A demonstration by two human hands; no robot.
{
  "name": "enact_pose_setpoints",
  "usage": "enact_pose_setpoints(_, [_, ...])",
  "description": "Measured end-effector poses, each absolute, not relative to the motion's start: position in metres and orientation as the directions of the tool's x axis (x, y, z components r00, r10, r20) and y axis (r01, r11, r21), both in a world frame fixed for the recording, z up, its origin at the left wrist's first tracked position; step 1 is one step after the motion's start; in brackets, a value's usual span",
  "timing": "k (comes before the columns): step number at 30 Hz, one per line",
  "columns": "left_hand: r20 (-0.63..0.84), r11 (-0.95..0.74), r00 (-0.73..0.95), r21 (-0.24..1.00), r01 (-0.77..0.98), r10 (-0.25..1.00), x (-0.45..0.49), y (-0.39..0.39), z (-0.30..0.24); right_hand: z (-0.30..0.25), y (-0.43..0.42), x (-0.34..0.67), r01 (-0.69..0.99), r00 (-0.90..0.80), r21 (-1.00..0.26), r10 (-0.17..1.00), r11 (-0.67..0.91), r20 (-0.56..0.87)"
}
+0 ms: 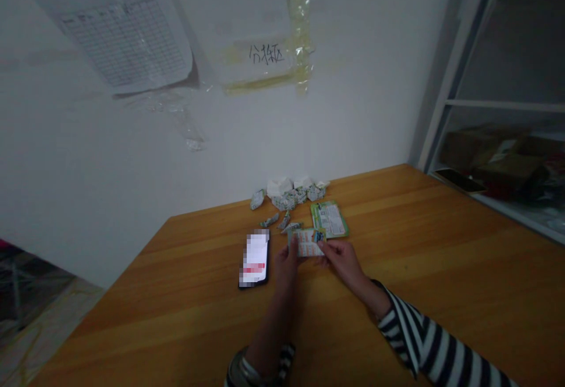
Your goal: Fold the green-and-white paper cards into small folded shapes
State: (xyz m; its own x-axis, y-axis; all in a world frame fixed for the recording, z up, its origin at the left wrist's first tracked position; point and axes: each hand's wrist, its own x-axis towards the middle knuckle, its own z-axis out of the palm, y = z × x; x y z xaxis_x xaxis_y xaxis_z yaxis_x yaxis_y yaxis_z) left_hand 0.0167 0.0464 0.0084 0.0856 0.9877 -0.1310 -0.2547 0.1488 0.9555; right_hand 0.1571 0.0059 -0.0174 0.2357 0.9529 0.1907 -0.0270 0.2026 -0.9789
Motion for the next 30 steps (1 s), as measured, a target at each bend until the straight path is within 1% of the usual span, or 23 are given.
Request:
enact_pose_setpoints(7, [-0.122,0.135,0.072,0.965,-0.225,0.99,0.0161,0.0442,0.0112,-0.0122,0.0024,0.1533,-0.083,0.217,-0.974,0.958,0.211,0.189])
enact_pose_setpoints(11, [-0.118,0.127,0.055,0.969,-0.211,0.991,0.0163,0.0438,0.0114,-0.0111,0.0017,0.1533,-0.068,0.222,-0.973,0.955,0.219,0.199])
enact_pose_setpoints(16, [-0.098,0.115,0.084,0.966,-0.232,0.992,0.0161,0.0445,0.0089,-0.0122,0.0024,0.1549,-0.047,0.224,-0.974,0.952,0.223,0.207])
enact_pose_setpoints(21, [-0.089,0.105,0.085,0.971,-0.214,0.992,0.0162,0.0434,0.0127,-0.017,0.0046,0.1553,-0.016,0.237,-0.973,0.946,0.232,0.221])
enact_pose_setpoints(26, [-0.086,0.112,0.111,0.961,-0.253,0.99,0.0167,0.0424,0.0145,-0.0198,0.0065,0.1562,-0.007,0.237,-0.971,0.944,0.239,0.231])
enact_pose_setpoints(30, [-0.081,0.109,0.118,0.962,-0.25,0.99,0.0162,0.0433,0.0121,-0.0174,0.0057,0.1562,0.006,0.243,-0.969,0.94,0.246,0.241])
